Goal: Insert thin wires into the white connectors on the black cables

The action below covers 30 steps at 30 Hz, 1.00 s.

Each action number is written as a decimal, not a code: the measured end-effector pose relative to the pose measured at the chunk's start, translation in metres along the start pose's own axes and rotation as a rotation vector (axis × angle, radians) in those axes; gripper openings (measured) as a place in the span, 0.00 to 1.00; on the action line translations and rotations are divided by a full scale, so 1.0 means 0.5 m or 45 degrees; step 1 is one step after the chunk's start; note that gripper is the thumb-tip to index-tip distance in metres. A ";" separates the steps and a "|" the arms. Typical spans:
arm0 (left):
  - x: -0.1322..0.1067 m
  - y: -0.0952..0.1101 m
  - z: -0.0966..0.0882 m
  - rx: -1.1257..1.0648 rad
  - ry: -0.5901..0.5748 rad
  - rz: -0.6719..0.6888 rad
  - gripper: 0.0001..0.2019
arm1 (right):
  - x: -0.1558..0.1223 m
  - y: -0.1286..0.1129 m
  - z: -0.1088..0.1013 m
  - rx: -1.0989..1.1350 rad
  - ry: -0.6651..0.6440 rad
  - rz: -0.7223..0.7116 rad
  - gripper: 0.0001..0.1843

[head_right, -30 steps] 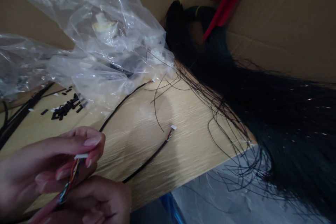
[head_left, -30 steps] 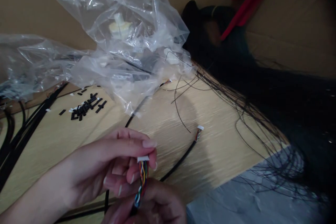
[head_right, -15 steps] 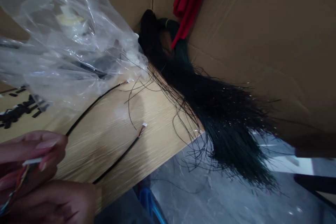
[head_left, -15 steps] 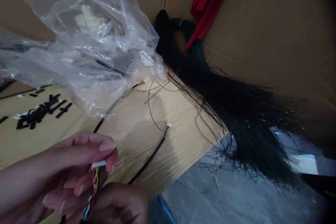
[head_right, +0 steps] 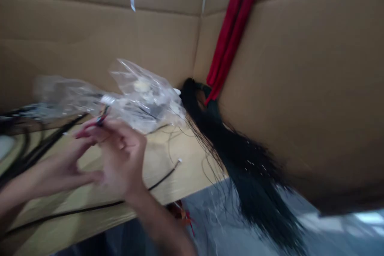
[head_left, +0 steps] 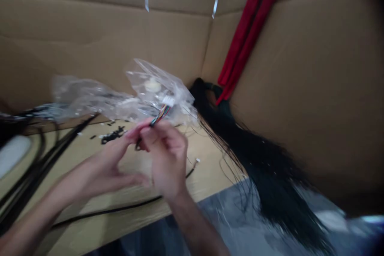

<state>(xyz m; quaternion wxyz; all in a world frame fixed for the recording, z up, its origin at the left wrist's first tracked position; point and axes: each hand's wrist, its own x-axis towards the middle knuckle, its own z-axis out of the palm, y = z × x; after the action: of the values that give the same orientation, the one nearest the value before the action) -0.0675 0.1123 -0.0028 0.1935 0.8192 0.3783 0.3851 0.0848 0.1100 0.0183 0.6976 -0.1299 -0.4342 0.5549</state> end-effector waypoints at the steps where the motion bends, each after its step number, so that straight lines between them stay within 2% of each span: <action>1: 0.018 0.008 -0.003 0.037 0.073 0.037 0.26 | 0.027 -0.012 0.016 -0.136 -0.099 -0.162 0.03; 4: 0.076 0.027 -0.025 0.157 0.333 0.031 0.14 | 0.104 -0.045 0.088 -0.127 -0.314 -0.355 0.04; 5: 0.093 0.034 -0.038 0.194 0.444 0.008 0.14 | 0.127 -0.058 0.119 -0.140 -0.367 -0.455 0.05; 6: 0.108 0.043 -0.054 0.225 0.550 -0.013 0.13 | 0.148 -0.072 0.152 -0.298 -0.421 -0.689 0.06; 8: 0.126 0.068 -0.098 0.279 0.753 -0.039 0.13 | 0.177 -0.102 0.217 -0.318 -0.543 -0.746 0.04; 9: 0.129 0.084 -0.126 0.307 0.847 -0.054 0.13 | 0.185 -0.117 0.244 -0.373 -0.593 -0.787 0.07; 10: 0.126 0.102 -0.159 0.338 0.936 -0.073 0.13 | 0.188 -0.130 0.267 -0.533 -0.611 -0.841 0.16; 12: 0.101 0.140 -0.239 0.425 1.102 -0.127 0.14 | 0.182 -0.147 0.291 -0.771 -0.569 -0.839 0.29; 13: 0.079 0.157 -0.285 0.483 1.174 -0.162 0.15 | 0.173 -0.149 0.293 -0.829 -0.538 -0.833 0.29; 14: 0.052 0.171 -0.332 0.550 1.229 -0.194 0.16 | 0.163 -0.145 0.288 -0.839 -0.504 -0.824 0.25; 16: -0.011 0.184 -0.423 0.704 1.297 -0.288 0.17 | 0.135 -0.123 0.262 -0.822 -0.433 -0.830 0.10; 17: -0.043 0.180 -0.462 0.784 1.285 -0.349 0.17 | 0.118 -0.106 0.243 -0.830 -0.403 -0.818 0.06; 19: -0.099 0.150 -0.518 0.939 1.192 -0.504 0.17 | 0.080 -0.065 0.202 -0.905 -0.424 -0.712 0.08; 21: -0.141 0.095 -0.544 1.061 1.037 -0.693 0.17 | 0.035 -0.023 0.162 -0.962 -0.454 -0.604 0.09; 25: -0.194 -0.045 -0.532 1.239 0.740 -1.037 0.18 | -0.064 0.031 0.103 -1.047 -0.547 -0.435 0.07; 28: -0.224 -0.132 -0.508 1.368 0.571 -1.199 0.18 | -0.127 0.044 0.070 -1.100 -0.633 -0.343 0.08; 30: -0.244 -0.178 -0.488 1.457 0.498 -1.273 0.18 | -0.160 0.053 0.050 -1.144 -0.687 -0.281 0.13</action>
<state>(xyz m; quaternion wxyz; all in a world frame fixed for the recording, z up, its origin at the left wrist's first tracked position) -0.3501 0.0815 0.0370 -0.1784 0.4413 0.8690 0.1349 0.0478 0.0409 -0.0215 0.4911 -0.2219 -0.8040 0.2513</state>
